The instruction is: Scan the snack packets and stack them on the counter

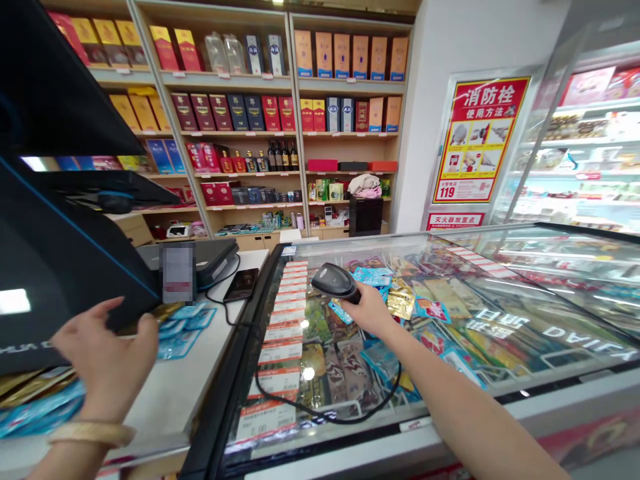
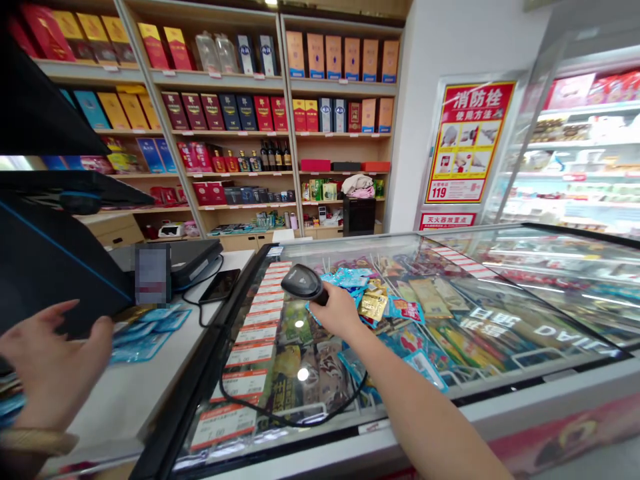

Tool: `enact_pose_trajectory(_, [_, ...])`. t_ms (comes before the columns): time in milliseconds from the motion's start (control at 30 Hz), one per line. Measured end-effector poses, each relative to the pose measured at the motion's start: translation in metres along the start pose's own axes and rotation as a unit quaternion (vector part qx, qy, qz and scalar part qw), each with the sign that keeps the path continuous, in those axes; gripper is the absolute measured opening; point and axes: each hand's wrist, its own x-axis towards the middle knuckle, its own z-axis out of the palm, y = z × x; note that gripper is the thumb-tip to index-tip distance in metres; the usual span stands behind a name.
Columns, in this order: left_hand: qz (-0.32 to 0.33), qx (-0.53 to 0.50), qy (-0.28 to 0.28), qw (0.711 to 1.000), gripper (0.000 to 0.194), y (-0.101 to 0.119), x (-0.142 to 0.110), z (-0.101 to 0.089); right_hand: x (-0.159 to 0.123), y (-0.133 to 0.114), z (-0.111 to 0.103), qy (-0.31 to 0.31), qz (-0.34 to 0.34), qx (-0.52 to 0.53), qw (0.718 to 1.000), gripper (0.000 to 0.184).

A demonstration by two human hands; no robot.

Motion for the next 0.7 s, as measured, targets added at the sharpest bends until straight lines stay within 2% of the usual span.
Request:
enact_pose_trajectory(100, [0.022, -0.095, -0.07, 0.993, 0.037, 0.034, -0.021, 0.033, 0.002, 0.002, 0.0, 0.023, 0.002, 0.021, 1.0, 0.021])
enact_pose_trajectory(233, [0.027, -0.173, -0.251, 0.952, 0.031, 0.09, -0.065, 0.091, 0.005, 0.004, -0.001, 0.053, 0.005, 0.057, 0.997, 0.018])
enact_pose_trajectory(300, [0.045, -0.137, -0.36, 0.922, 0.027, 0.115, -0.089, 0.117, 0.006, 0.005, -0.001, 0.061, 0.009, 0.069, 0.996, 0.02])
enact_pose_trajectory(367, [0.053, -0.08, -0.428, 0.899, 0.026, 0.134, -0.109, 0.139, 0.007, 0.006, -0.001, 0.062, 0.006, 0.078, 0.995, 0.021])
enact_pose_trajectory(500, [0.036, -0.007, -0.455, 0.89, 0.029, 0.154, -0.133, 0.165, 0.009, 0.008, -0.002, 0.062, 0.006, 0.092, 0.994, 0.018])
enact_pose_trajectory(700, [-0.015, 0.03, -0.442, 0.896, 0.035, 0.164, -0.146, 0.178, 0.009, 0.007, -0.002, 0.055, 0.006, 0.063, 0.996, 0.018])
